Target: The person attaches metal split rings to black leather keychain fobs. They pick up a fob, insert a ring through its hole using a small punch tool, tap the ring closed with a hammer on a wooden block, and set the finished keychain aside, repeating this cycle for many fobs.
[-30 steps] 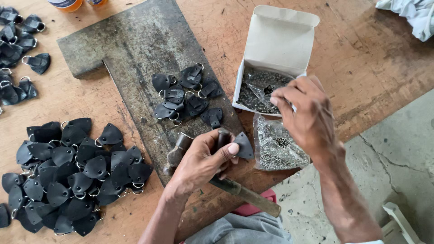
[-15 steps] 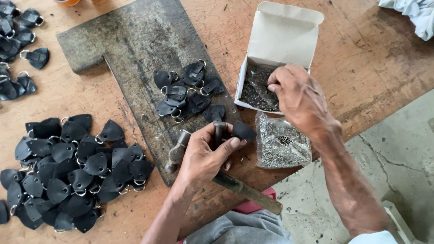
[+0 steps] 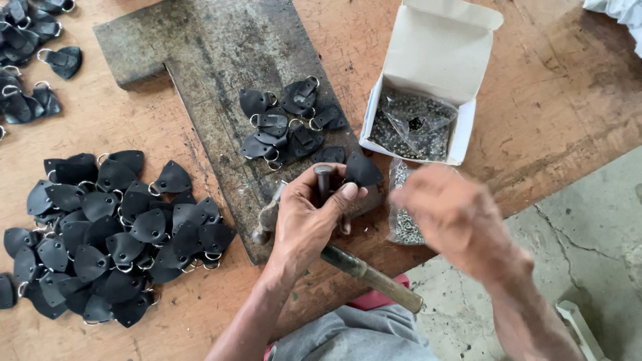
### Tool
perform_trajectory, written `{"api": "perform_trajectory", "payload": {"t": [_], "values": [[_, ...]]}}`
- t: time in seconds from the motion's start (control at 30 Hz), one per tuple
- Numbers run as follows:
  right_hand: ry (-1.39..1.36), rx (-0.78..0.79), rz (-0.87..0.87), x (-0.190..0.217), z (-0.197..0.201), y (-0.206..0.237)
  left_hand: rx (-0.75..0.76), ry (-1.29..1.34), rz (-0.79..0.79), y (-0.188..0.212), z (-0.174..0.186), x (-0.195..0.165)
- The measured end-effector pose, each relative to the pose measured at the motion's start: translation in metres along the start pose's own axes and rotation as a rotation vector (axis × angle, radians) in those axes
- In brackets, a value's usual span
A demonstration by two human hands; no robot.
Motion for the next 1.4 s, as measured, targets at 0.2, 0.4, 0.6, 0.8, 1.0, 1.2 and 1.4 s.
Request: {"api": "perform_trajectory", "payload": {"t": [0.2,0.4,0.6,0.8,1.0,1.2,1.4], "values": [[-0.022,0.196,0.162,0.021,-0.036,0.020,0.003,0.154,-0.038,-0.001,-0.001,0.006],[-0.022,0.120,0.067,0.014,-0.039,0.019,0.024,0.099,-0.209,0.003,-0.001,0.001],[-0.074,-0.109,0.003,0.000,-0.012,0.022,0.031,-0.071,-0.418,0.019,-0.007,-0.006],[0.060,0.090,0.098,0.008,-0.030,0.020,-0.022,-0.059,-0.477,0.019,-0.006,-0.007],[0.011,0.004,0.204,0.017,-0.033,0.017,0.036,-0.100,-0.518,0.021,-0.008,-0.009],[0.075,0.002,0.050,0.009,-0.002,0.015,0.038,-0.152,-0.516,0.022,-0.009,-0.012],[-0.120,-0.201,0.083,0.013,0.019,-0.004,0.163,-0.113,-0.494,0.023,-0.011,-0.012]]}}
Point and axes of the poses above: each hand's wrist, its own y-axis away from the middle knuckle, its own z-axis out of the back of the hand, x = y × z, the point moved 4 cm from there along -y, towards the middle knuckle, and after that the axes turned 4 degrees about -x, right-handed, at the moved point
